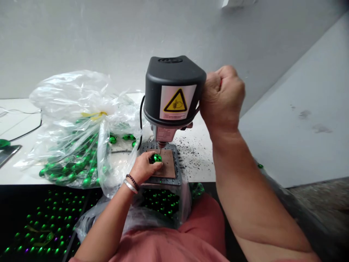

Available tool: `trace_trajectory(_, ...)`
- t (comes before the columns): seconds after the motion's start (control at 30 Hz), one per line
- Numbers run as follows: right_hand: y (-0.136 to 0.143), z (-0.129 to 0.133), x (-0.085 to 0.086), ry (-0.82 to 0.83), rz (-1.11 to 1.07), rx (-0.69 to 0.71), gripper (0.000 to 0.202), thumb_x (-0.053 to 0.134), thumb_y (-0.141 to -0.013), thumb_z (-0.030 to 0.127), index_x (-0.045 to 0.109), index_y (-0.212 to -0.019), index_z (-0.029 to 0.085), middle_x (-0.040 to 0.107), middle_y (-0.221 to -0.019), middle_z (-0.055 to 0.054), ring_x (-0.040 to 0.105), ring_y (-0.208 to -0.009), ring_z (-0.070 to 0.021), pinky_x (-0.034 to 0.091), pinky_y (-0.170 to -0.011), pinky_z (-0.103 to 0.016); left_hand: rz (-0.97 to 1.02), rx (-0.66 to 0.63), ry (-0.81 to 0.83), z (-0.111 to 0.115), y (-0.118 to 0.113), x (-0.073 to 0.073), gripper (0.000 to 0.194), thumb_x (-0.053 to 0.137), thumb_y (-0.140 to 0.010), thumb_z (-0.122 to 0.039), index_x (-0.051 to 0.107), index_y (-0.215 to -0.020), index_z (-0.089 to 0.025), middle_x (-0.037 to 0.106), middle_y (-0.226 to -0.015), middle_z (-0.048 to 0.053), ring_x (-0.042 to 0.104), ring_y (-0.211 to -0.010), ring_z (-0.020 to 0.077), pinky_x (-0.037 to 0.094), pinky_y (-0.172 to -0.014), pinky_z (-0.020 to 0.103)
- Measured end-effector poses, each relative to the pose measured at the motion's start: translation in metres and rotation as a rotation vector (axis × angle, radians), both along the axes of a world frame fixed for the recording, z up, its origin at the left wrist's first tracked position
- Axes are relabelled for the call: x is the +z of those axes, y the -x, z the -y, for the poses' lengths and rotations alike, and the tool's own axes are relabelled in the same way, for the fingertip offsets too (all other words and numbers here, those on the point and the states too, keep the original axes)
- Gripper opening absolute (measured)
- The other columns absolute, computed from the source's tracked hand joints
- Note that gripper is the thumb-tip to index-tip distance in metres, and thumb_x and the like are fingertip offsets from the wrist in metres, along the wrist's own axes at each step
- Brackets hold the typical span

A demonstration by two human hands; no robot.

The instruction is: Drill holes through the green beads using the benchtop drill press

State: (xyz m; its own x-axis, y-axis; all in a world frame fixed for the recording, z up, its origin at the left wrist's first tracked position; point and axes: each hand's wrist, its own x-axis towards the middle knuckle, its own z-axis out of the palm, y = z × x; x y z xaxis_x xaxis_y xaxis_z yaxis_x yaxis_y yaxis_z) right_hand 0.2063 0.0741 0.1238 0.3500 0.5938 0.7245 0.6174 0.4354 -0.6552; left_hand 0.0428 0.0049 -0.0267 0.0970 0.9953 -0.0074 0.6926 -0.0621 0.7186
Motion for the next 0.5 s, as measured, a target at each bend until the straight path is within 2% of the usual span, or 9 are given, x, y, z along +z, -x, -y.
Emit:
trace_trajectory(0.07, 0.002, -0.009, 0.005, 0.043, -0.044, 0.001, 0.027, 0.045, -0.079, 0.027, 0.031, -0.059, 0.017, 0.027, -0.054, 0.008, 0.022, -0.055, -0.0006, 0.024, -0.06, -0.019, 0.076, -0.113, 0.075, 0.013, 0.008, 0.007, 0.035, 0.061, -0.071, -0.034, 0.065, -0.102, -0.017, 0.067, -0.088, 0.004, 0.059, -0.077, 0.0164, 0.046, -0.072, 0.026)
trace_trajectory(0.17, 0.004, -0.01, 0.002, 0.045, -0.064, 0.0, 0.024, 0.043, -0.079, 0.026, 0.031, -0.06, 0.017, 0.029, -0.056, 0.008, 0.024, -0.057, -0.0011, 0.024, -0.062, -0.021, 0.192, -0.316, 0.219, 0.031, 0.018, 0.017, 0.059, 0.068, -0.066, -0.042, 0.058, -0.119, -0.018, 0.066, -0.097, 0.005, 0.058, -0.075, 0.0149, 0.046, -0.066, 0.024)
trace_trajectory(0.23, 0.005, -0.008, -0.001, 0.044, -0.071, -0.005, 0.023, 0.042, -0.078, 0.025, 0.031, -0.06, 0.018, 0.03, -0.056, 0.007, 0.025, -0.057, -0.0014, 0.024, -0.062, -0.023, 0.212, -0.306, 0.22, 0.037, 0.023, 0.02, 0.065, 0.069, -0.065, -0.045, 0.055, -0.123, -0.018, 0.064, -0.102, 0.006, 0.057, -0.074, 0.0142, 0.046, -0.065, 0.024)
trace_trajectory(0.3, 0.005, -0.007, -0.002, 0.02, -0.088, -0.001, 0.022, 0.041, -0.078, 0.024, 0.032, -0.059, 0.018, 0.032, -0.056, 0.007, 0.026, -0.057, -0.0015, 0.024, -0.062, -0.023, 0.231, -0.16, 0.151, 0.034, 0.028, 0.017, 0.056, 0.065, -0.07, -0.044, 0.058, -0.119, -0.017, 0.064, -0.1, 0.007, 0.058, -0.079, 0.015, 0.047, -0.069, 0.025)
trace_trajectory(0.37, 0.005, -0.008, -0.002, -0.012, -0.11, 0.012, 0.021, 0.04, -0.077, 0.024, 0.033, -0.059, 0.018, 0.033, -0.055, 0.007, 0.028, -0.057, -0.0014, 0.024, -0.06, -0.023, 0.315, 0.094, 0.11, 0.024, 0.036, 0.01, 0.046, 0.058, -0.076, -0.039, 0.059, -0.115, -0.015, 0.065, -0.094, 0.008, 0.059, -0.081, 0.016, 0.048, -0.07, 0.026)
trace_trajectory(0.43, 0.006, -0.009, -0.002, -0.03, -0.117, 0.018, 0.02, 0.042, -0.077, 0.024, 0.034, -0.06, 0.017, 0.033, -0.054, 0.008, 0.029, -0.056, -0.0013, 0.025, -0.059, -0.022, 0.42, 0.391, 0.116, 0.01, 0.051, 0.002, 0.047, 0.049, -0.081, -0.036, 0.053, -0.121, -0.012, 0.064, -0.089, 0.008, 0.061, -0.077, 0.0156, 0.049, -0.065, 0.026)
trace_trajectory(0.5, 0.006, -0.009, -0.002, -0.027, -0.111, 0.018, 0.02, 0.043, -0.077, 0.024, 0.035, -0.061, 0.016, 0.034, -0.055, 0.008, 0.03, -0.056, -0.0013, 0.026, -0.059, -0.022, 0.385, 0.624, 0.056, -0.005, 0.072, -0.002, 0.052, 0.042, -0.083, -0.032, 0.039, -0.131, -0.011, 0.063, -0.09, 0.009, 0.063, -0.077, 0.0162, 0.05, -0.067, 0.028)
